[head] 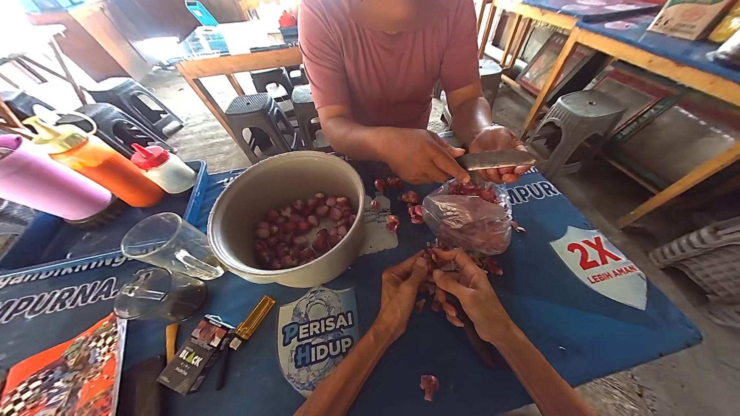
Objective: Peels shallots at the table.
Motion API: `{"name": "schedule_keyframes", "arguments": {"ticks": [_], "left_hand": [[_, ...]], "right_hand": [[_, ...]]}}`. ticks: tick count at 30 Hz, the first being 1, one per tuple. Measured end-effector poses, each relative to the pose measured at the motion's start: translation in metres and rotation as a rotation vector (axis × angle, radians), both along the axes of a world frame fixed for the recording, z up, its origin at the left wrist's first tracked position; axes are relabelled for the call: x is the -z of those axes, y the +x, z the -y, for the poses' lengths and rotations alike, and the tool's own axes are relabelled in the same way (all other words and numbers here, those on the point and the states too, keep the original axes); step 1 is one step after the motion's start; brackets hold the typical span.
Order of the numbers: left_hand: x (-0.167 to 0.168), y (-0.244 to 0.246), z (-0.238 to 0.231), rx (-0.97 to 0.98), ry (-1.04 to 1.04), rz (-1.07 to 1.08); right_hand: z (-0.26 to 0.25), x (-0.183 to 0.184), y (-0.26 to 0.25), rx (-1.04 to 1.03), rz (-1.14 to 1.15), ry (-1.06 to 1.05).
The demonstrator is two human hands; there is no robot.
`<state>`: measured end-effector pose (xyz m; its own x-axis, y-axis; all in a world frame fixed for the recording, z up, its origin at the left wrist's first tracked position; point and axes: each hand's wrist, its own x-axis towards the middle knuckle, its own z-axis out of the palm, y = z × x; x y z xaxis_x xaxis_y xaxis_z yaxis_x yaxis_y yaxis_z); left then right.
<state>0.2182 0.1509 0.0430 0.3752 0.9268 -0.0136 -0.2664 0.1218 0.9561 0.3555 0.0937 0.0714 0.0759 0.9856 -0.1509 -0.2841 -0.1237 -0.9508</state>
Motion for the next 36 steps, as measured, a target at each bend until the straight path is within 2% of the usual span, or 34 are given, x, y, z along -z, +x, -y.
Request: {"name": "schedule_keyframes", "arguments": {"ticks": [12,19,24,33,36], "left_hand": [[-0.001,-0.002,-0.001,0.067,0.107,-0.054],[-0.003,-0.007,-0.009,0.166,0.067,-0.055],[-0.005,-0.005,-0.008,0.07,-0.005,-0.022],[-0.001,-0.008,-0.012,0.083,0.056,0.018],[-0.002,-0.01,-0.013,0.097,0.06,0.01]], "right_hand": [[-0.004,0.002,0.004,0.068,-0.003,-0.011],[-0.005,0.001,0.016,-0.002,-0.237,-0.123],[-0.003,0.004,0.02,-0.038,-0.418,-0.155],[-0.002,0.007,0.023,-0.059,-0.476,-0.152],[-0.002,0.007,0.021,-0.042,-0.43,-0.117]]}}
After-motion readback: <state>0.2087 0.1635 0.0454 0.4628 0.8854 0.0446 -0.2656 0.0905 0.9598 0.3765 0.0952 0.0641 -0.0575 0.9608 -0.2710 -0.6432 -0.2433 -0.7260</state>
